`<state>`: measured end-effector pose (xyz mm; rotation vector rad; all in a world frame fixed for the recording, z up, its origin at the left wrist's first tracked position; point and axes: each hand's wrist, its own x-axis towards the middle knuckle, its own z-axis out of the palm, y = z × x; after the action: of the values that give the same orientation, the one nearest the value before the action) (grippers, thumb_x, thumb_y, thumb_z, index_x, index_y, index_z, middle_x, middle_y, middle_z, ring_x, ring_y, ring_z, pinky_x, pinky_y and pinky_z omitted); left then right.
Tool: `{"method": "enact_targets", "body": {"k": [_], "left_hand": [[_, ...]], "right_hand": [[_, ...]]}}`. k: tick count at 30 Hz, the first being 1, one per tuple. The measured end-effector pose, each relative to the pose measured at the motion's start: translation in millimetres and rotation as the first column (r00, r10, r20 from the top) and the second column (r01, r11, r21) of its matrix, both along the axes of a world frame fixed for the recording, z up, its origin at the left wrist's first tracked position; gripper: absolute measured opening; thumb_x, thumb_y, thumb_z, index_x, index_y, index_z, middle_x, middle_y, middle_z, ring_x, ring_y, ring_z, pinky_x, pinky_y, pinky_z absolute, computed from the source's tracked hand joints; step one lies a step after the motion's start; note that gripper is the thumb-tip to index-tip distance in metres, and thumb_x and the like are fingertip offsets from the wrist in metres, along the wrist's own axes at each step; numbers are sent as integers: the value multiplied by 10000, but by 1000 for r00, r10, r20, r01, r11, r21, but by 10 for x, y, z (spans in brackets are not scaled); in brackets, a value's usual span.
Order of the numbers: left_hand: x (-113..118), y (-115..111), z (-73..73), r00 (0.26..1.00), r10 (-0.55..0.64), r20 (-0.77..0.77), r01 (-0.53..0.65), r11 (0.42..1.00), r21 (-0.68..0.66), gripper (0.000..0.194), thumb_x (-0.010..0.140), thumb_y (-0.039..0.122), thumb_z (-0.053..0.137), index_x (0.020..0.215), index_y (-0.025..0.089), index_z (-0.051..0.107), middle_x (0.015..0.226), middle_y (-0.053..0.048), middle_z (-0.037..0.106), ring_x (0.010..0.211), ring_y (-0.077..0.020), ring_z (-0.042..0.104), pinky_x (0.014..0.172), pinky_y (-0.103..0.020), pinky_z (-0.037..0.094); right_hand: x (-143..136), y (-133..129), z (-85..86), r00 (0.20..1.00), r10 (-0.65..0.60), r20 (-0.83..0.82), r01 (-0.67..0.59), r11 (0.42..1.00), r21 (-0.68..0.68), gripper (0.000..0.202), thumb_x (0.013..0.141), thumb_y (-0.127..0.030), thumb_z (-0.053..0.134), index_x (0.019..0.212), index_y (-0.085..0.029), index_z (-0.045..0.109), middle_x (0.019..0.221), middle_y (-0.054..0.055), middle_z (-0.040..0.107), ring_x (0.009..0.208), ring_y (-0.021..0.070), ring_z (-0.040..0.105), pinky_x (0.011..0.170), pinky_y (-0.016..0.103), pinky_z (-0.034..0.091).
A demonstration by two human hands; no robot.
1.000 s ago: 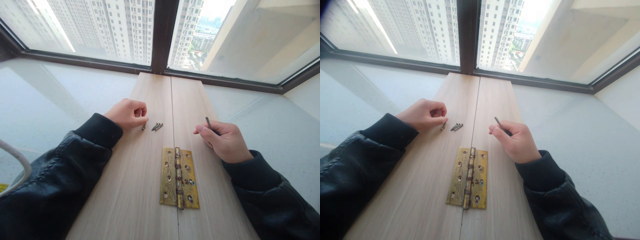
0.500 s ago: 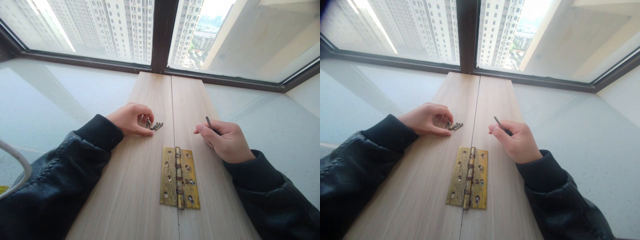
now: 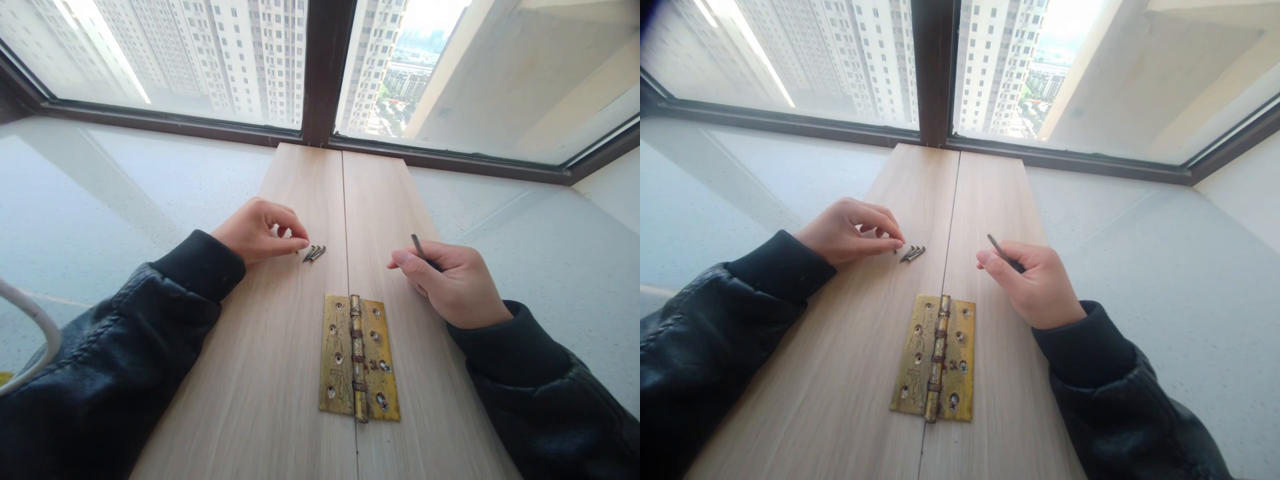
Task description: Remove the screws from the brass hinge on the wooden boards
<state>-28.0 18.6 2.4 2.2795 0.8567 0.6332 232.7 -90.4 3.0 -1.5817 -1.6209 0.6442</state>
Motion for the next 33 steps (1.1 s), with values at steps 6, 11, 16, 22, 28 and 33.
{"method": "enact_targets", "body": {"k": [6,11,16,22,28,33], "left_hand": [[-24,32,68,955,297,12,-298,954,24,275,762,410,613,793,151,702,697,-27,650,634,-119,529,597,-256,382],[-58,74,91,931,334,-149,-348,934,-83,245,706,379,618,702,138,657,618,-4,620,572,-101,527,552,-232,367],[-52,39,115,958,242,-157,-271,941,-202,185,661,326,635,690,145,657,613,1,651,551,-97,539,534,-223,374],[-57,21,140,983,117,-141,-146,965,-216,180,691,315,612,711,160,700,662,-14,703,619,-126,605,607,-250,428],[-44,39,107,984,108,-143,-129,980,-152,241,736,358,598,777,159,727,682,-23,712,631,-136,607,592,-255,422],[13,42,6,984,99,-149,-110,992,-69,264,792,361,571,788,156,737,687,-14,708,624,-119,593,599,-246,418]], "right_hand": [[-6,1,-6,1000,-2,3,2,1000,7,327,852,-452,598,726,-164,688,457,-37,393,403,81,339,392,251,251],[-3,2,-8,1000,0,5,0,1000,2,328,848,-454,597,722,-166,689,459,-38,400,406,78,346,400,251,256],[-2,-2,-6,1000,3,-3,-3,1000,-7,331,848,-462,596,723,-168,686,458,-40,397,407,79,342,407,254,254],[4,-7,-1,1000,9,21,-8,1000,-28,342,857,-471,590,740,-164,684,456,-40,396,408,81,338,415,257,252],[-1,-11,-5,1000,18,9,-18,1000,-24,339,859,-462,589,733,-161,681,451,-44,388,404,74,327,405,252,239],[-10,-16,7,1000,21,22,-20,999,-32,340,862,-461,587,731,-161,680,454,-43,393,412,74,326,410,254,237]]}}
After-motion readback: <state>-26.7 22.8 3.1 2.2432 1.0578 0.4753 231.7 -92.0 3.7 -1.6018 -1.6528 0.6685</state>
